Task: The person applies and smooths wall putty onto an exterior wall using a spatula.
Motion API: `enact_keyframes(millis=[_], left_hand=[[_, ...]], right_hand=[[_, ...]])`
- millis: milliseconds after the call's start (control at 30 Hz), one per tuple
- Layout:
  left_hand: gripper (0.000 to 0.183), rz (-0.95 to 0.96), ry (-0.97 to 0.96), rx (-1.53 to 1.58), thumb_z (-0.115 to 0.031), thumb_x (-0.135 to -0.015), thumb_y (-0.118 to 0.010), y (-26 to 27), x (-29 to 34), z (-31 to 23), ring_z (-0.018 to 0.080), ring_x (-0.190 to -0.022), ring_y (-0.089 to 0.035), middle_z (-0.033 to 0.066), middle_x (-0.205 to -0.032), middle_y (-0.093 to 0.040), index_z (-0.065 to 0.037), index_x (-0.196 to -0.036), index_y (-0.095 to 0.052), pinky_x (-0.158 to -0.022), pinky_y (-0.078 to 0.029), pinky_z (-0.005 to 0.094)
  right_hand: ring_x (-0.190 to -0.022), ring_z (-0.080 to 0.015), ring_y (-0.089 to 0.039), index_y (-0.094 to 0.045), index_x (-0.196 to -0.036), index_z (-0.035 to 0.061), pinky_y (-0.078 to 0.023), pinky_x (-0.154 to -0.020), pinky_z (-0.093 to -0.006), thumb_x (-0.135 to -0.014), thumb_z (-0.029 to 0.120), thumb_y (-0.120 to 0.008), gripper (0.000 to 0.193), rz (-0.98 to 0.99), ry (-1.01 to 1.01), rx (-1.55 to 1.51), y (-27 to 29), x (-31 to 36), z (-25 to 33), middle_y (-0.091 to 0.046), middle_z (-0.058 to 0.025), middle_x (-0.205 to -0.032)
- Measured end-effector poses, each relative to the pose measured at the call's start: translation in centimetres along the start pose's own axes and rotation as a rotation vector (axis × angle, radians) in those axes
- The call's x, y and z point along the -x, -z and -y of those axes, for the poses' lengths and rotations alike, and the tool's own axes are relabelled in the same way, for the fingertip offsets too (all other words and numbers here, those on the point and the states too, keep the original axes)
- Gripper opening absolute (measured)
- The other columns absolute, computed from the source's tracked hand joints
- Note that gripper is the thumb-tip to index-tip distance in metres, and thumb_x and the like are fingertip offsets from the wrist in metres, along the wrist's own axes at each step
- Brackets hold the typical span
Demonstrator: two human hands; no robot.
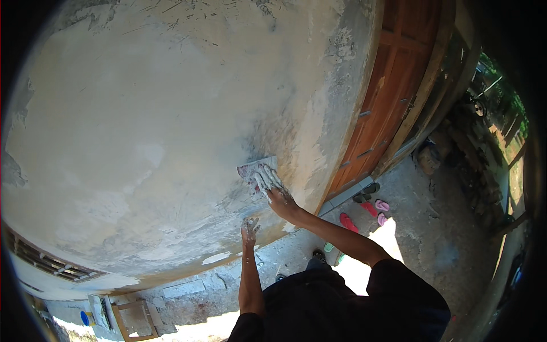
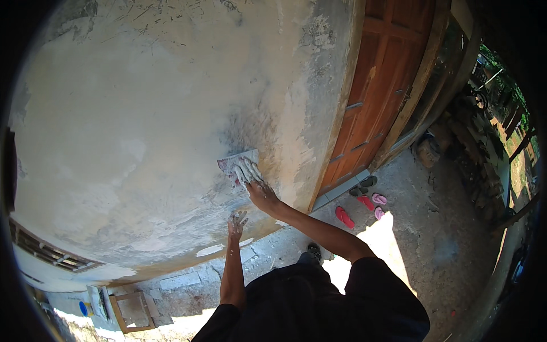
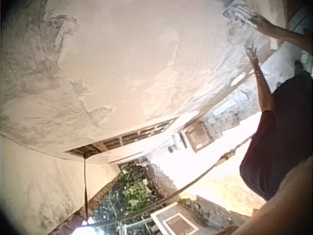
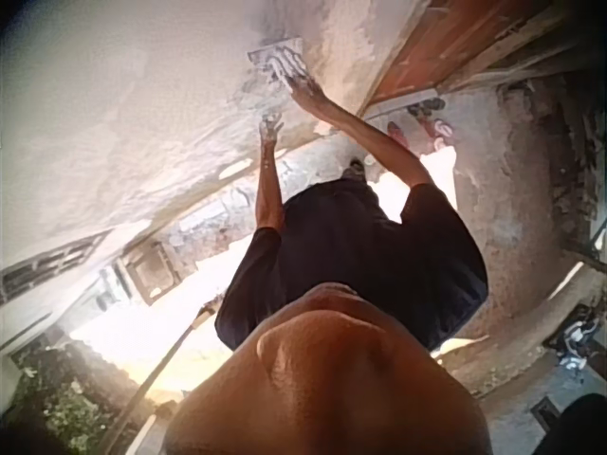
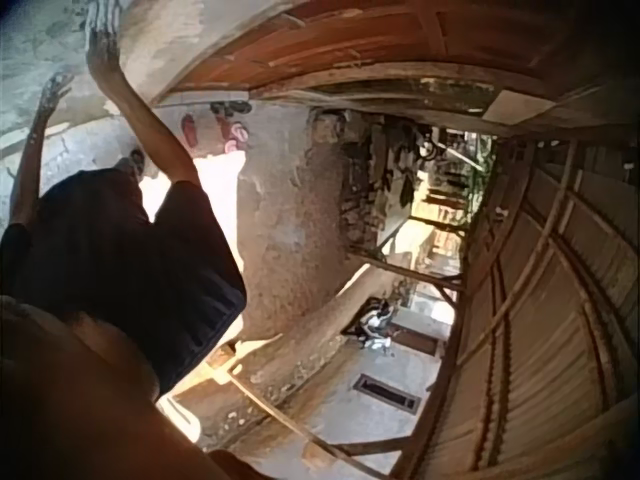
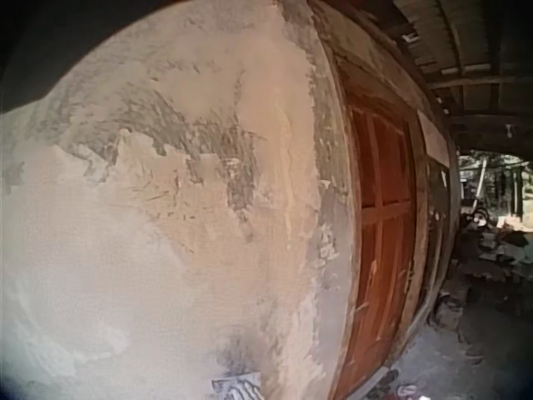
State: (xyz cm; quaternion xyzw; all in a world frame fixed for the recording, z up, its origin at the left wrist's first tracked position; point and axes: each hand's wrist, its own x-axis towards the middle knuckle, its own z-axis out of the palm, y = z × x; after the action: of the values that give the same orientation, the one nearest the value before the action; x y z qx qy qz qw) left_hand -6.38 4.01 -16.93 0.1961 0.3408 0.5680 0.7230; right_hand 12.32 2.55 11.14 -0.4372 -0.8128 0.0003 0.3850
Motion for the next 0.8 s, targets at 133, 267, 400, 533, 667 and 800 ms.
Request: enact_keyframes(millis=[133, 267, 400, 533, 667, 800], left_hand=[[0.023, 0.008, -0.109, -0.123, -0.031, -0.086, -0.041, -0.8, 0.2, -0.2, 0.0308, -0.105, -0.048, 0.0048, -0.1, -0.044, -0.012, -0.099, -0.044, -0.078, -0.038, 0.0454], [0.043, 0.063, -0.066, -0.042, -0.03, -0.084, -0.046, 1.8, 0.0, -0.1, 0.034, -0.111, -0.043, 0.0143, -0.118, -0.036, -0.009, -0.118, -0.03, -0.081, -0.039, 0.0469], [0.026, -0.028, -0.027, -0.023, -0.033, -0.087, -0.039, -0.2, 0.0, 0.6, 0.0303, -0.106, -0.047, 0.0064, -0.1, -0.043, -0.012, -0.103, -0.04, -0.08, -0.036, 0.0453], [0.036, 0.016, -0.03, 0.019, -0.029, -0.086, -0.043, -0.1, -0.1, 0.5, 0.034, -0.111, -0.043, 0.0143, -0.118, -0.036, -0.01, -0.114, -0.032, -0.081, -0.039, 0.0469], [0.033, -0.013, -0.034, 0.0, -0.03, -0.087, -0.041, -0.1, 0.3, 0.1, 0.0332, -0.111, -0.043, 0.0136, -0.116, -0.037, -0.011, -0.113, -0.033, -0.082, -0.038, 0.0459], [0.03, -0.008, -0.033, -0.003, -0.031, -0.087, -0.04, -0.3, 0.2, 0.0, 0.0324, -0.111, -0.042, 0.0119, -0.115, -0.038, -0.011, -0.11, -0.037, -0.083, -0.037, 0.0454]], right_hand=[[-0.111, -0.0377, -0.039, -0.04, -0.118, -0.0045, -0.033, -0.093, -0.041, -0.067, 0.003, -0.054, 0.053, -0.012, -0.061, 0.08, 4.0, 1.8, -2.3, -0.038, -0.025, -0.12], [-0.096, -0.0386, -0.045, -0.045, -0.102, -0.0117, -0.037, -0.085, -0.0418, -0.068, 0.005, -0.058, 0.04, -0.545, -0.448, 0.043, 14.7, -8.2, -1.6, -0.046, -0.0262, -0.103], [-0.093, -0.0387, -0.047, -0.045, -0.1, -0.013, -0.039, -0.082, -0.0397, -0.071, 0.003, -0.055, 0.034, -0.589, -0.244, 0.15, 18.6, -14.6, -1.8, -0.047, -0.0263, -0.1], [-0.095, -0.0421, -0.046, -0.047, -0.105, -0.0081, -0.04, -0.082, -0.0438, -0.07, 0.009, -0.06, 0.041, -0.316, -0.089, 0.315, 8.7, -11.6, -1.2, -0.046, -0.0283, -0.101], [-0.123, -0.0384, -0.019, -0.031, -0.124, -0.0063, -0.017, -0.101, -0.0428, -0.079, 0.0, -0.039, 0.045, -0.036, 0.099, 0.148, -0.6, -3.3, 0.3, -0.023, -0.0261, -0.13], [-0.122, -0.0363, -0.022, -0.031, -0.124, -0.0042, -0.019, -0.101, -0.0403, -0.079, -0.001, -0.04, 0.046, 0.118, -0.01, 0.007, -2.3, 3.5, -1.0, -0.024, -0.024, -0.131]])
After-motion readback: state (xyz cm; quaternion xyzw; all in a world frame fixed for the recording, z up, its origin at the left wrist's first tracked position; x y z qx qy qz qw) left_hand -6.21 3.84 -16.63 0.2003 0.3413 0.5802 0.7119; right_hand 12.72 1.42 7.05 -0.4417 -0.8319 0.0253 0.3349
